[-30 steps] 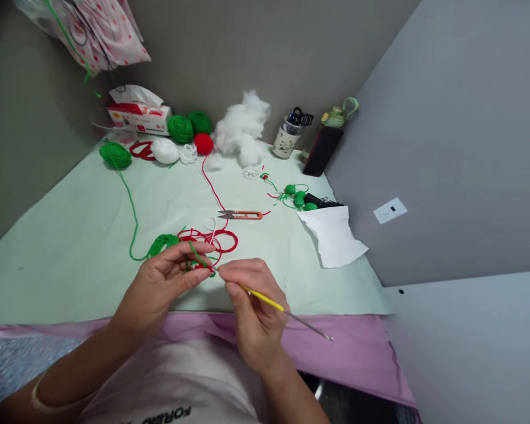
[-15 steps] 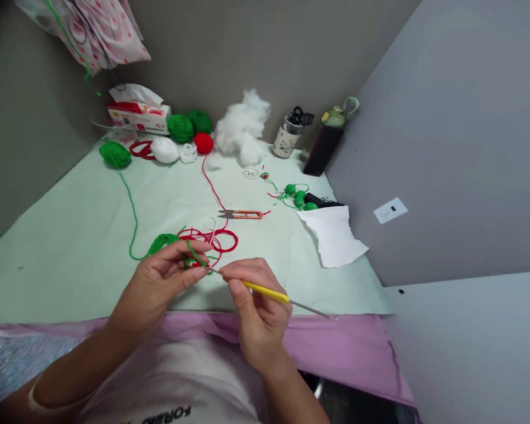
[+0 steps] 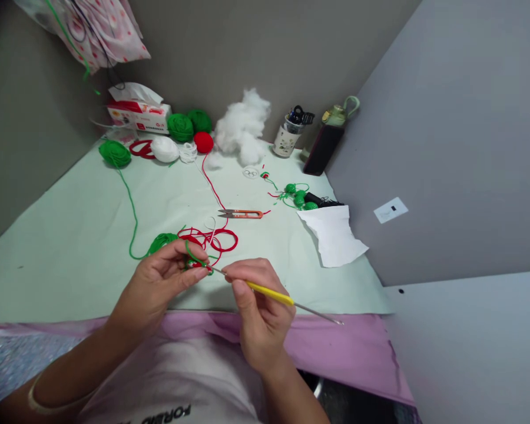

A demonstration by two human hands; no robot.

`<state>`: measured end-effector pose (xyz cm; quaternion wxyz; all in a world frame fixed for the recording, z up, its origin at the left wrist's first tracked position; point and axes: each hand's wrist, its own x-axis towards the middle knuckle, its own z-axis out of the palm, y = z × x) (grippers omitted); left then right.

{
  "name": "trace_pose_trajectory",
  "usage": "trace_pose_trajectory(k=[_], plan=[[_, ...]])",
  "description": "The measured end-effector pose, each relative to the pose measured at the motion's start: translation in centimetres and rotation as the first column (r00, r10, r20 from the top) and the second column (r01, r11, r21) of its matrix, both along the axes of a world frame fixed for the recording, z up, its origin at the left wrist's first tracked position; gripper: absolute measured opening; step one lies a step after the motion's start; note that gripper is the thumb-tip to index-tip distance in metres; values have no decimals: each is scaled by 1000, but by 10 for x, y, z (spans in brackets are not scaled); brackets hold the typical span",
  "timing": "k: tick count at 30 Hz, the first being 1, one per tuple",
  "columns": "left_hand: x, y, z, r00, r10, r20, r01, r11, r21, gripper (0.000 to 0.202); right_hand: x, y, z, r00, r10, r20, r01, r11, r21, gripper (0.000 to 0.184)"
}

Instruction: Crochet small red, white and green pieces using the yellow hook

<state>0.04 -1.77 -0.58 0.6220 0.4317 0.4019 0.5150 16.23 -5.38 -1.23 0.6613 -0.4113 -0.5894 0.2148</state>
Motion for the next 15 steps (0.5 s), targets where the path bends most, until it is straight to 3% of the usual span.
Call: trace_pose_trajectory(k=[11, 15], plan=[[-2, -1, -2, 1000, -4, 12, 4, 1000, 3, 14, 1, -5, -2, 959, -153, 240, 117, 980, 158, 34], [-1, -2, -2, 1000, -3, 17, 3, 1000, 6, 14, 1, -6, -2, 963, -105, 250, 67, 986, 156, 32]])
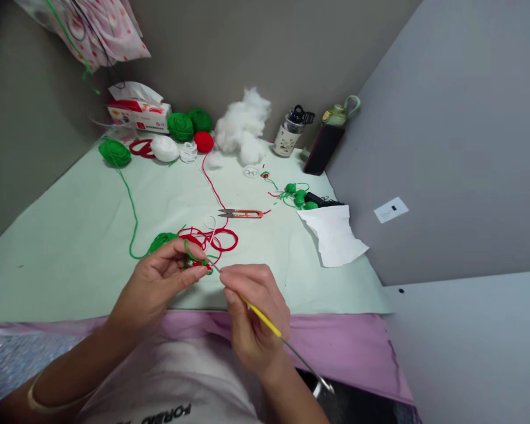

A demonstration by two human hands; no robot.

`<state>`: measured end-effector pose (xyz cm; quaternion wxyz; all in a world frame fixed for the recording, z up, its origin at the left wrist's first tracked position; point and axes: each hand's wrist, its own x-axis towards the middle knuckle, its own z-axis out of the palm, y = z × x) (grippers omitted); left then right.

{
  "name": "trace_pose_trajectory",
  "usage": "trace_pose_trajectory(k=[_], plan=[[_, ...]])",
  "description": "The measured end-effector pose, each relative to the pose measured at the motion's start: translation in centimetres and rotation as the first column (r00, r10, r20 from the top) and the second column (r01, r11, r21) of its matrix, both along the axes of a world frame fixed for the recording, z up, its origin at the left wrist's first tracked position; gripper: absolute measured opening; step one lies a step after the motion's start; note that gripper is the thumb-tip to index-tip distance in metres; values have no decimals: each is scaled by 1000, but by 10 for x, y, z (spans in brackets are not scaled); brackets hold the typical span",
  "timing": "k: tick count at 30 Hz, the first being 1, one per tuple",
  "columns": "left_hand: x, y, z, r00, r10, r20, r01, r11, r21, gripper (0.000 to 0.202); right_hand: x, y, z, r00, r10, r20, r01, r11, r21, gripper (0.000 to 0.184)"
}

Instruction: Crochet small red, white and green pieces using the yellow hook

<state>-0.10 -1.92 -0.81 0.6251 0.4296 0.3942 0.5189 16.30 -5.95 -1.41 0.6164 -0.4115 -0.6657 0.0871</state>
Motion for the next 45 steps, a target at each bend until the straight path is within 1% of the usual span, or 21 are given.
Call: trace_pose_trajectory(k=[7, 17, 22, 29, 37, 39, 45], plan=[[1, 1, -1, 1000, 0, 10, 0, 1000, 11, 12, 1, -2, 2, 999, 42, -10, -43, 999, -30, 31], [0, 0, -1, 1000, -5, 16, 5, 1000, 1, 12, 2, -2, 2, 998, 55, 6, -54, 997, -59, 32], [0, 0, -3, 999, 2, 33, -2, 1000, 13, 13, 3, -2, 2, 999, 46, 12, -46, 998, -43, 32], [1, 1, -5, 1000, 5, 26, -5, 1000, 23, 13, 3, -1, 3, 996, 87, -12, -87, 996, -28, 34], [1, 1, -3, 999, -16, 48, 15, 999, 33, 12, 4, -2, 2, 995, 97, 12, -97, 995, -11, 36], [2, 0, -4, 997, -26, 72, 24, 1000, 19, 13, 4, -2, 1, 995, 102, 24, -101, 995, -17, 36], [6, -2, -5, 983, -47, 176, 62, 995, -81, 16, 4, 0, -3, 994, 99, 45, -100, 995, 10, 37]])
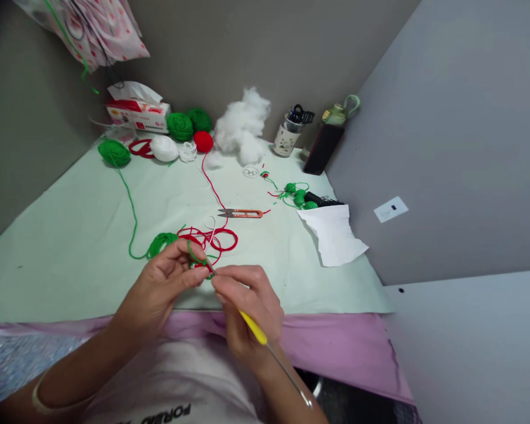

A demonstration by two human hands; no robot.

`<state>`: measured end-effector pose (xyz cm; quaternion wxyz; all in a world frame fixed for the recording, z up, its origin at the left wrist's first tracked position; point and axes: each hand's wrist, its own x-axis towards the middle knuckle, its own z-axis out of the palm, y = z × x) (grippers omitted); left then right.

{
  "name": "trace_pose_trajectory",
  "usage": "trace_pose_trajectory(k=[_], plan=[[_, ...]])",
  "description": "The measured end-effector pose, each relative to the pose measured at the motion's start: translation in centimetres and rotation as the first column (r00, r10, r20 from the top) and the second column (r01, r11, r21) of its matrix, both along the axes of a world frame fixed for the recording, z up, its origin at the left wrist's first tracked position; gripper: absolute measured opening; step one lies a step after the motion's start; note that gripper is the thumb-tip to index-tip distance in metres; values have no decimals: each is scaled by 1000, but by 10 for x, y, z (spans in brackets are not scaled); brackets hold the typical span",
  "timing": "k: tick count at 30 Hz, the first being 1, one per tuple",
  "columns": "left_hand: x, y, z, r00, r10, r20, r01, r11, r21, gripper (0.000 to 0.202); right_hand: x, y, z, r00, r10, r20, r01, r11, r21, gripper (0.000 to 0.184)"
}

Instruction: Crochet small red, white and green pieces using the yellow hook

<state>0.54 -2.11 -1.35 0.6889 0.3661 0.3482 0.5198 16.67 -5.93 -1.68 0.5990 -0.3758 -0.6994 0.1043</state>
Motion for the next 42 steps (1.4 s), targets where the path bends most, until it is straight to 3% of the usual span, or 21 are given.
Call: trace_pose_trajectory(k=[7, 15, 25, 30, 35, 39, 42], plan=[[4, -6, 5, 988, -124, 87, 133, 986, -104, 33, -2, 4, -4, 999, -37, 1, 37, 999, 2, 38], [3, -4, 8, 984, -166, 72, 175, 974, -142, 38, -1, 8, 2, 997, -78, -2, 78, 997, -21, 35], [3, -2, 11, 998, -38, 41, 43, 990, -132, 22, -3, 12, 5, 975, -48, -215, 15, 988, -155, 21], [0, -1, 10, 999, -42, 3, 42, 994, -102, 20, -3, 6, 5, 977, -94, -191, 81, 994, -70, 24], [0, 0, 7, 999, -41, -18, 39, 996, -83, 18, 0, 1, 8, 994, -112, -9, 112, 993, -37, 28], [-1, 1, 6, 998, -52, -33, 50, 997, -62, 17, -1, -1, 10, 990, -128, -54, 127, 992, -22, 27], [-1, 1, 5, 998, -52, -45, 50, 998, -47, 17, -2, 0, 10, 992, -98, -83, 91, 993, -81, 25]])
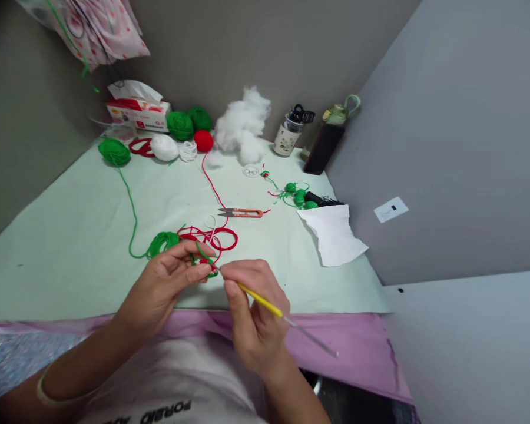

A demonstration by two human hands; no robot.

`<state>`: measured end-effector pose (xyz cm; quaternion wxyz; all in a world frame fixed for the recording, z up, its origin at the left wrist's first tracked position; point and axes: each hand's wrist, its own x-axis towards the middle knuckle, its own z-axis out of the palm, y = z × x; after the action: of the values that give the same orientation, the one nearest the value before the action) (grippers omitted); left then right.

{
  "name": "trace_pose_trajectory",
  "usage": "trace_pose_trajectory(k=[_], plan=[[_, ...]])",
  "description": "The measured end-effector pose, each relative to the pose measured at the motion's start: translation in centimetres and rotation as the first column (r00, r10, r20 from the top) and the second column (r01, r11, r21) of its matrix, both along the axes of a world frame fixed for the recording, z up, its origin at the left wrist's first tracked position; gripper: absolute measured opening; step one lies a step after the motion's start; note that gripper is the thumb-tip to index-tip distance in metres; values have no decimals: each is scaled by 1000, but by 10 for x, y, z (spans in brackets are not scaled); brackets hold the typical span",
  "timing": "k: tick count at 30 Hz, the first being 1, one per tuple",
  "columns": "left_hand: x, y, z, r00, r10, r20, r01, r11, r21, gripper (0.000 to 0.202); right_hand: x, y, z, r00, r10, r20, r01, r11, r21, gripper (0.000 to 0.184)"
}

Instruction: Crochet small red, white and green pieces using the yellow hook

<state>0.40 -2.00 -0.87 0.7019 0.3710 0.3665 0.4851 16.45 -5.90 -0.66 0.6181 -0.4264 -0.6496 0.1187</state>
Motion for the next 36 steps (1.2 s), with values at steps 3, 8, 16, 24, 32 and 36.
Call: trace_pose_trajectory(k=[3, 8, 16, 24, 32, 36], plan=[[0, 0, 0, 1000, 8, -14, -8, 1000, 8, 17, -1, 3, -1, 999, -22, -41, 22, 1000, -7, 24], [1, 2, -1, 999, 24, -29, -24, 1000, 20, 14, -2, 5, -2, 998, -68, -9, 68, 997, 24, 27], [-1, 1, -3, 999, 20, -27, -20, 1000, 6, 15, -3, 3, -1, 999, -19, -48, 20, 1000, 12, 25], [0, 0, -1, 1000, 14, -8, -14, 1000, -3, 13, -1, 1, -4, 1000, 11, -7, -11, 1000, 6, 27], [-1, -1, -1, 1000, 14, -12, -14, 1000, -1, 14, -3, 2, -5, 999, -34, 4, 34, 999, 15, 26], [-1, 0, -2, 1000, 7, -6, -7, 1000, 6, 13, -2, 1, -5, 999, -37, 5, 37, 999, 8, 25]])
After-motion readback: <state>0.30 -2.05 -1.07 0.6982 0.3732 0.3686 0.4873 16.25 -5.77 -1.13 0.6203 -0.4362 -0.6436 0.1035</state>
